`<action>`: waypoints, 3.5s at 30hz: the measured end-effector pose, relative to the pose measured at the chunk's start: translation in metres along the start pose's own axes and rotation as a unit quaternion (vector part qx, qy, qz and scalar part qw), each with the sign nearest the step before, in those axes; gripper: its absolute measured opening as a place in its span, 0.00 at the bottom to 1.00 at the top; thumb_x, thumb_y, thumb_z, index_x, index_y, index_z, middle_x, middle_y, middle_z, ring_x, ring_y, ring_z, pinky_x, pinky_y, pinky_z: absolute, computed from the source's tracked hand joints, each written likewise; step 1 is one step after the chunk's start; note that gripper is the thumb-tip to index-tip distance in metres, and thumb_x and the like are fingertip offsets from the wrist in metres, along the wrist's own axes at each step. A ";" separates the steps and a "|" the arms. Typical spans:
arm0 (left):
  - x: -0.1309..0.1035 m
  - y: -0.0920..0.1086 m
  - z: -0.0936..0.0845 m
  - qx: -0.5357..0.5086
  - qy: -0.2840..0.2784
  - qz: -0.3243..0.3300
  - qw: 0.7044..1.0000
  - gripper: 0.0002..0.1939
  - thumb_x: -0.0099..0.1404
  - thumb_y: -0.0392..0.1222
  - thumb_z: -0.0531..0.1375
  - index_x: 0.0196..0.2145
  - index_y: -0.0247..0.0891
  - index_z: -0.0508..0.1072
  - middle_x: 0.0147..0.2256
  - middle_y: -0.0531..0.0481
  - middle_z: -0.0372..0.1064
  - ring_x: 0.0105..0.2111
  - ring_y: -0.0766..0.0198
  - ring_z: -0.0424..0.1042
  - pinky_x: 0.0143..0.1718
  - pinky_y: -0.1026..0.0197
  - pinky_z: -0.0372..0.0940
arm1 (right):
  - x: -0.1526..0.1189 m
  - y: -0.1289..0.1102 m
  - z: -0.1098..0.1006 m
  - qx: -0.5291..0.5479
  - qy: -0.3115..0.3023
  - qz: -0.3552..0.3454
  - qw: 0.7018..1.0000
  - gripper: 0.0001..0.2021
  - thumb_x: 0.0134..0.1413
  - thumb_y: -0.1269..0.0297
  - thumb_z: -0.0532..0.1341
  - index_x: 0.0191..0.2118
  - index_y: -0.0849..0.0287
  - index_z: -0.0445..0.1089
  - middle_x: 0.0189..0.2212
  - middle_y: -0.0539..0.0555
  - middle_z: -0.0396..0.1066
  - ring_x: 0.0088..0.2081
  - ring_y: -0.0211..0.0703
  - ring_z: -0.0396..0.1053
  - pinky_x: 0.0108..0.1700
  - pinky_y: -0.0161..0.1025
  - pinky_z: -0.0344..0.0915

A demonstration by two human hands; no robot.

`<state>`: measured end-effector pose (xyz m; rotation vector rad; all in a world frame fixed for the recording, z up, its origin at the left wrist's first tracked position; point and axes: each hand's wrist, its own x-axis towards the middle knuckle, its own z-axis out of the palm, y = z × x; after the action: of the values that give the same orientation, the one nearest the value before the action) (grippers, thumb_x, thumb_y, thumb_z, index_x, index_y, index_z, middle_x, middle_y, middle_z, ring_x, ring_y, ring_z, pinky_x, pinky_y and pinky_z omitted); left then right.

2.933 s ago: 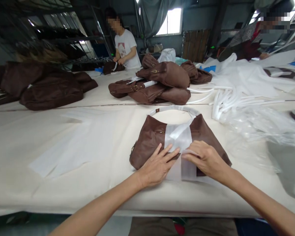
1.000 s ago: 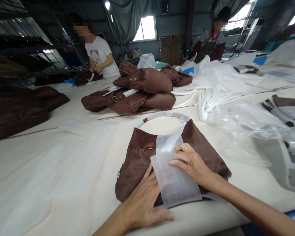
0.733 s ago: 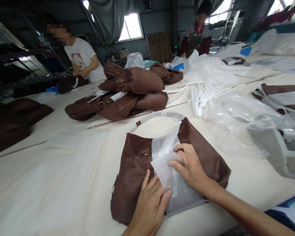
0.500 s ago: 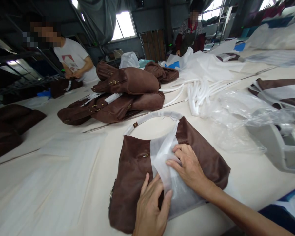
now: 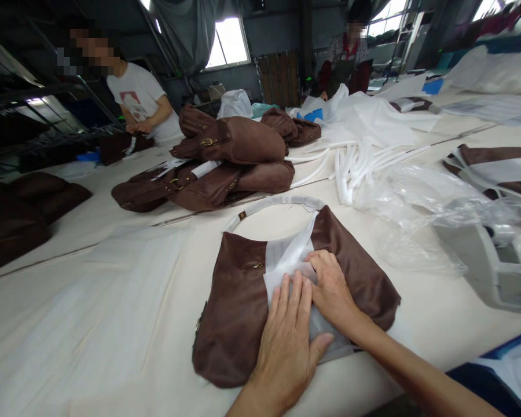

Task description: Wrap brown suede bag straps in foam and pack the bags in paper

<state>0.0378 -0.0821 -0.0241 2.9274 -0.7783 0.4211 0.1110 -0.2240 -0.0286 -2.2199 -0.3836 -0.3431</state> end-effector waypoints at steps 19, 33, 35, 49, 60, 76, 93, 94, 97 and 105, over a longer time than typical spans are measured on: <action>0.015 -0.011 0.020 0.055 0.123 0.023 0.991 0.37 0.70 0.58 0.44 0.68 0.31 0.51 0.66 0.29 0.50 0.64 0.35 0.55 0.57 0.36 0.56 | -0.047 0.011 -0.158 0.226 0.129 0.173 0.950 0.12 0.58 0.55 0.60 0.42 0.56 0.71 0.35 0.51 0.72 0.36 0.42 0.69 0.39 0.39 0.65; 0.020 -0.007 0.013 0.066 0.131 0.041 0.988 0.35 0.71 0.54 0.43 0.68 0.31 0.49 0.63 0.24 0.54 0.61 0.31 0.58 0.54 0.34 0.59 | -0.051 0.115 -0.284 0.065 0.191 0.355 0.913 0.21 0.31 0.45 0.64 0.18 0.61 0.70 0.19 0.53 0.68 0.27 0.43 0.64 0.34 0.40 0.59; 0.020 -0.007 0.013 0.065 0.130 0.042 0.988 0.34 0.71 0.54 0.43 0.68 0.30 0.50 0.63 0.25 0.55 0.62 0.31 0.57 0.54 0.34 0.59 | -0.050 0.114 -0.281 0.085 0.187 0.369 0.907 0.21 0.29 0.45 0.66 0.18 0.61 0.69 0.18 0.52 0.67 0.26 0.41 0.62 0.33 0.40 0.58; 0.023 -0.005 0.012 0.013 0.126 0.036 0.991 0.35 0.71 0.55 0.43 0.69 0.32 0.46 0.66 0.25 0.46 0.63 0.29 0.53 0.56 0.30 0.56 | -0.092 0.092 -0.284 0.120 0.293 0.337 0.887 0.15 0.33 0.51 0.69 0.23 0.58 0.71 0.23 0.51 0.70 0.28 0.40 0.61 0.33 0.38 0.60; 0.021 -0.006 0.013 -0.003 0.099 0.013 0.995 0.37 0.71 0.59 0.43 0.69 0.34 0.48 0.68 0.29 0.45 0.65 0.33 0.51 0.59 0.31 0.54 | -0.125 0.115 -0.242 0.203 0.235 0.430 0.847 0.21 0.33 0.47 0.70 0.20 0.57 0.63 0.15 0.49 0.65 0.18 0.34 0.57 0.22 0.34 0.53; 0.009 0.010 0.000 -0.004 0.032 -0.059 0.998 0.36 0.68 0.60 0.54 0.68 0.44 0.53 0.69 0.38 0.45 0.68 0.44 0.46 0.64 0.41 0.51 | 0.057 -0.048 -0.156 0.035 -0.578 -0.131 0.805 0.11 0.62 0.69 0.57 0.30 0.56 0.73 0.22 0.45 0.68 0.25 0.35 0.65 0.31 0.31 0.58; 0.006 0.010 0.003 -0.011 0.023 -0.063 0.998 0.39 0.67 0.62 0.54 0.68 0.43 0.51 0.69 0.39 0.44 0.68 0.42 0.43 0.63 0.40 0.51 | 0.175 -0.060 -0.034 -0.395 -0.605 -0.221 0.655 0.13 0.47 0.58 0.70 0.37 0.60 0.79 0.30 0.55 0.77 0.32 0.47 0.73 0.32 0.36 0.60; 0.006 0.010 0.003 -0.010 0.022 -0.063 0.998 0.39 0.67 0.62 0.54 0.68 0.43 0.51 0.69 0.38 0.44 0.68 0.42 0.43 0.63 0.40 0.52 | 0.178 -0.056 -0.038 -0.407 -0.582 -0.222 0.668 0.16 0.47 0.54 0.70 0.37 0.61 0.78 0.32 0.57 0.78 0.34 0.50 0.74 0.34 0.37 0.62; 0.006 0.010 0.002 -0.008 0.029 -0.061 0.998 0.39 0.67 0.62 0.54 0.68 0.43 0.51 0.69 0.37 0.43 0.68 0.42 0.45 0.63 0.40 0.52 | 0.172 -0.038 -0.060 -0.412 -0.417 -0.206 0.784 0.21 0.60 0.48 0.60 0.40 0.64 0.76 0.37 0.63 0.77 0.41 0.53 0.75 0.40 0.39 0.66; 0.006 0.010 0.003 -0.031 0.037 -0.059 0.997 0.38 0.68 0.61 0.54 0.68 0.40 0.51 0.69 0.38 0.41 0.69 0.43 0.43 0.65 0.42 0.49 | 0.034 0.016 -0.073 -0.214 -0.240 -0.354 0.878 0.30 0.69 0.50 0.49 0.66 0.68 0.56 0.66 0.67 0.55 0.67 0.55 0.51 0.66 0.57 0.52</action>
<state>0.0386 -0.0944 -0.0252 2.8639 -0.5942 0.4838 0.1400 -0.2853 0.0177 -2.5090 -1.5401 -0.2617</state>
